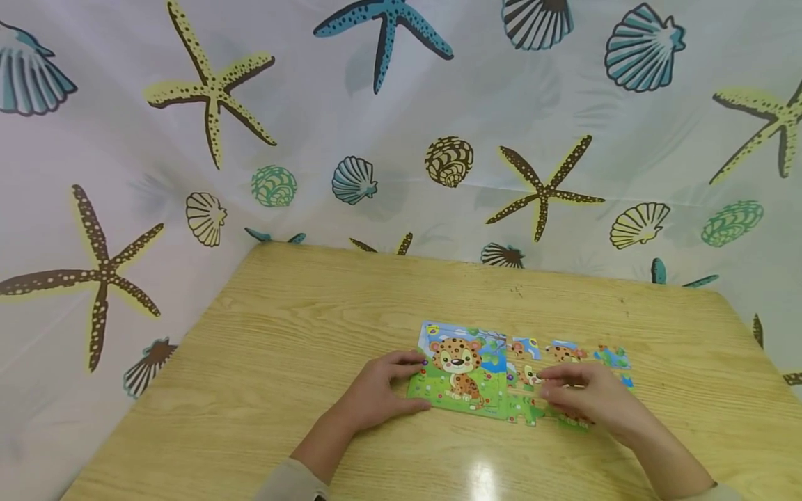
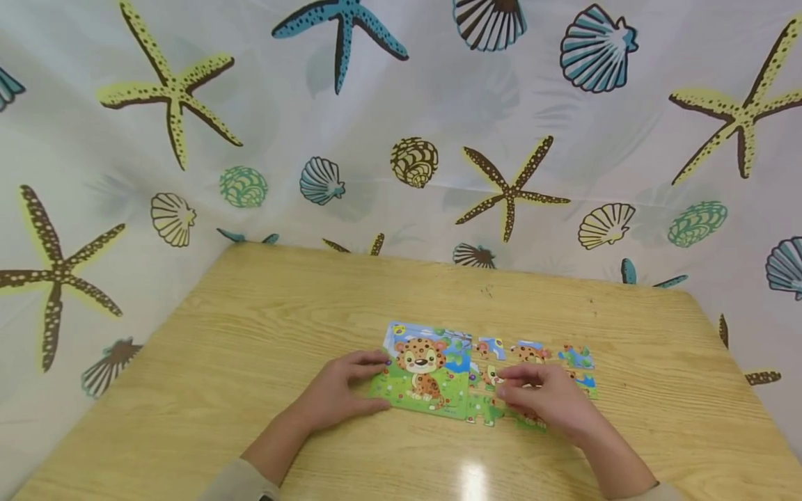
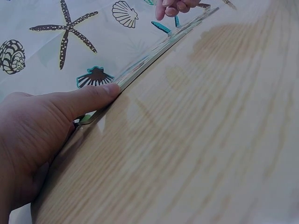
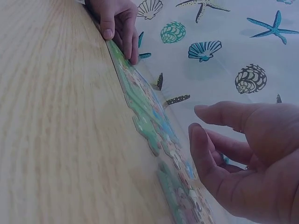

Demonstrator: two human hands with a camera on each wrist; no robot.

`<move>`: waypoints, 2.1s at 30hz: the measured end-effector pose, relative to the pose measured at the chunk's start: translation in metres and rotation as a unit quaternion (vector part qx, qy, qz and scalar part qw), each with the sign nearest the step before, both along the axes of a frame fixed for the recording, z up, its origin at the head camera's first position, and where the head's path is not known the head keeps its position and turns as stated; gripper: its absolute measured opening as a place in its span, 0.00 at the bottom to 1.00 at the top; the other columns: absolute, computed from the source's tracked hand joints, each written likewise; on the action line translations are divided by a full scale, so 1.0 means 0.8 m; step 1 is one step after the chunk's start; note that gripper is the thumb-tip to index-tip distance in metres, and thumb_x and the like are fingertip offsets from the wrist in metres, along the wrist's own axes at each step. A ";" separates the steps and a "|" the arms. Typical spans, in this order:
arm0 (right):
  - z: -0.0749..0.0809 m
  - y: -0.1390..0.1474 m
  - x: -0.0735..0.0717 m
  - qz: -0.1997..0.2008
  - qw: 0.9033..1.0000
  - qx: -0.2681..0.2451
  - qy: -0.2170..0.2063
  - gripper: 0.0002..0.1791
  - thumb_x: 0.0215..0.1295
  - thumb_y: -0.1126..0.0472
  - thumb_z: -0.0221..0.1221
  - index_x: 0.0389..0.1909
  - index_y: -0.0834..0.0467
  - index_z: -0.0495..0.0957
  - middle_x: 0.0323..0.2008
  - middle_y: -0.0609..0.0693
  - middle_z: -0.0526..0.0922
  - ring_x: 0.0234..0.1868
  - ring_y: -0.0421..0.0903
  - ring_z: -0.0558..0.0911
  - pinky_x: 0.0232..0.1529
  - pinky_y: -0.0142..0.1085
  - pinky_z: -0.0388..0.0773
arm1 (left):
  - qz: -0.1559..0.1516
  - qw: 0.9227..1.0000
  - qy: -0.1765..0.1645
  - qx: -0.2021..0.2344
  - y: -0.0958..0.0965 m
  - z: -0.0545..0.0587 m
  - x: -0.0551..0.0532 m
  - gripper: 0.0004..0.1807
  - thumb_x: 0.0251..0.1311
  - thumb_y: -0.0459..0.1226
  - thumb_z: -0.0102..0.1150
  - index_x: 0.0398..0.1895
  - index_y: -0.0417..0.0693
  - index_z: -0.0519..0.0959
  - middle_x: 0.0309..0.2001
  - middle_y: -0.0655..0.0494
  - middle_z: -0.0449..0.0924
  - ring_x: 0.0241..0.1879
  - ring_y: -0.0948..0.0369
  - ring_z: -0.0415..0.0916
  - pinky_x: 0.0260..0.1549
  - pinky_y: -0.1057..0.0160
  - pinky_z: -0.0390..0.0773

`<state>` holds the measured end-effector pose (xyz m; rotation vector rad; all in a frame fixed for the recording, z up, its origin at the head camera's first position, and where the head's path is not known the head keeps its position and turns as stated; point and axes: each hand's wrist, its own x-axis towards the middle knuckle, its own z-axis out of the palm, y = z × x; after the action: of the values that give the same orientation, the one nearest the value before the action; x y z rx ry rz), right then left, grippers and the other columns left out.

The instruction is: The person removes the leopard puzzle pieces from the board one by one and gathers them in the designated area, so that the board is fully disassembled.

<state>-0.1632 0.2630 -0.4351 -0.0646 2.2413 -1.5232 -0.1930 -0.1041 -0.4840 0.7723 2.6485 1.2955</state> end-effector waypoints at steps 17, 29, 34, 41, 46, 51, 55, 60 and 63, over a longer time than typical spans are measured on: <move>-0.004 -0.054 -0.016 0.050 0.997 -0.065 0.015 0.30 0.66 0.58 0.65 0.62 0.73 0.72 0.47 0.58 0.82 0.47 0.46 0.85 0.48 0.38 0.87 | -0.001 1.000 -0.002 0.005 -0.006 -0.002 -0.002 0.36 0.48 0.47 0.78 0.61 0.40 0.79 0.64 0.54 0.76 0.69 0.51 0.69 0.69 0.48 0.70; -0.003 -0.074 -0.023 0.082 0.994 -0.028 0.061 0.26 0.70 0.58 0.62 0.62 0.70 0.73 0.57 0.65 0.81 0.56 0.55 0.83 0.49 0.36 0.86 | -0.006 1.000 -0.013 0.008 -0.002 -0.006 -0.002 0.37 0.49 0.50 0.77 0.61 0.41 0.79 0.65 0.56 0.75 0.70 0.51 0.68 0.70 0.48 0.69; -0.002 -0.081 -0.026 0.079 0.994 -0.005 0.077 0.24 0.70 0.59 0.60 0.61 0.69 0.74 0.58 0.65 0.80 0.57 0.56 0.82 0.49 0.37 0.86 | -0.013 1.000 -0.012 0.007 -0.001 -0.002 -0.001 0.35 0.50 0.48 0.77 0.60 0.40 0.80 0.65 0.57 0.75 0.70 0.52 0.68 0.70 0.48 0.68; -0.002 -0.085 -0.026 0.080 0.993 0.010 0.092 0.21 0.72 0.61 0.58 0.60 0.70 0.75 0.56 0.66 0.81 0.52 0.55 0.84 0.45 0.38 0.87 | -0.015 1.000 -0.002 0.004 -0.001 0.000 -0.001 0.34 0.50 0.47 0.77 0.58 0.39 0.80 0.65 0.57 0.76 0.70 0.52 0.68 0.70 0.49 0.69; -0.004 -0.090 -0.027 0.078 0.992 0.023 0.096 0.18 0.72 0.64 0.57 0.57 0.71 0.76 0.52 0.65 0.82 0.43 0.50 0.84 0.39 0.35 0.86 | -0.014 1.000 0.005 0.001 0.000 0.000 -0.001 0.34 0.50 0.47 0.77 0.58 0.38 0.81 0.65 0.56 0.76 0.69 0.51 0.69 0.69 0.49 0.70; -0.006 -0.092 -0.026 0.081 0.990 0.048 0.108 0.16 0.72 0.62 0.58 0.54 0.69 0.78 0.46 0.60 0.84 0.39 0.46 0.82 0.35 0.33 0.84 | -0.013 1.000 0.002 0.003 0.001 0.000 0.000 0.34 0.49 0.46 0.77 0.58 0.37 0.80 0.65 0.56 0.76 0.69 0.51 0.69 0.69 0.49 0.70; -0.007 -0.095 -0.024 0.082 0.988 0.065 0.114 0.15 0.71 0.62 0.59 0.53 0.67 0.79 0.44 0.57 0.84 0.41 0.46 0.81 0.36 0.31 0.82 | -0.014 1.000 0.007 0.003 0.000 0.000 -0.001 0.34 0.49 0.46 0.77 0.58 0.37 0.80 0.64 0.56 0.76 0.69 0.52 0.69 0.69 0.50 0.70; -0.006 -0.099 -0.024 0.089 0.985 0.093 0.117 0.16 0.69 0.64 0.59 0.54 0.68 0.79 0.41 0.53 0.84 0.40 0.44 0.80 0.37 0.28 0.81 | -0.015 1.000 0.012 0.002 -0.001 0.000 -0.001 0.33 0.49 0.45 0.78 0.57 0.37 0.81 0.64 0.55 0.76 0.69 0.51 0.70 0.69 0.50 0.71; -0.006 -0.101 -0.025 0.098 0.983 0.102 0.115 0.17 0.69 0.66 0.59 0.56 0.70 0.78 0.41 0.53 0.84 0.39 0.44 0.80 0.36 0.28 0.81 | -0.014 1.000 0.011 0.001 -0.002 0.000 -0.001 0.33 0.49 0.45 0.78 0.57 0.37 0.81 0.64 0.54 0.76 0.69 0.51 0.70 0.69 0.49 0.71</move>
<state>-0.1835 0.1824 -0.4400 -0.4079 2.4748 -1.2290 -0.1938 -0.1059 -0.4842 0.8260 2.6439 1.2918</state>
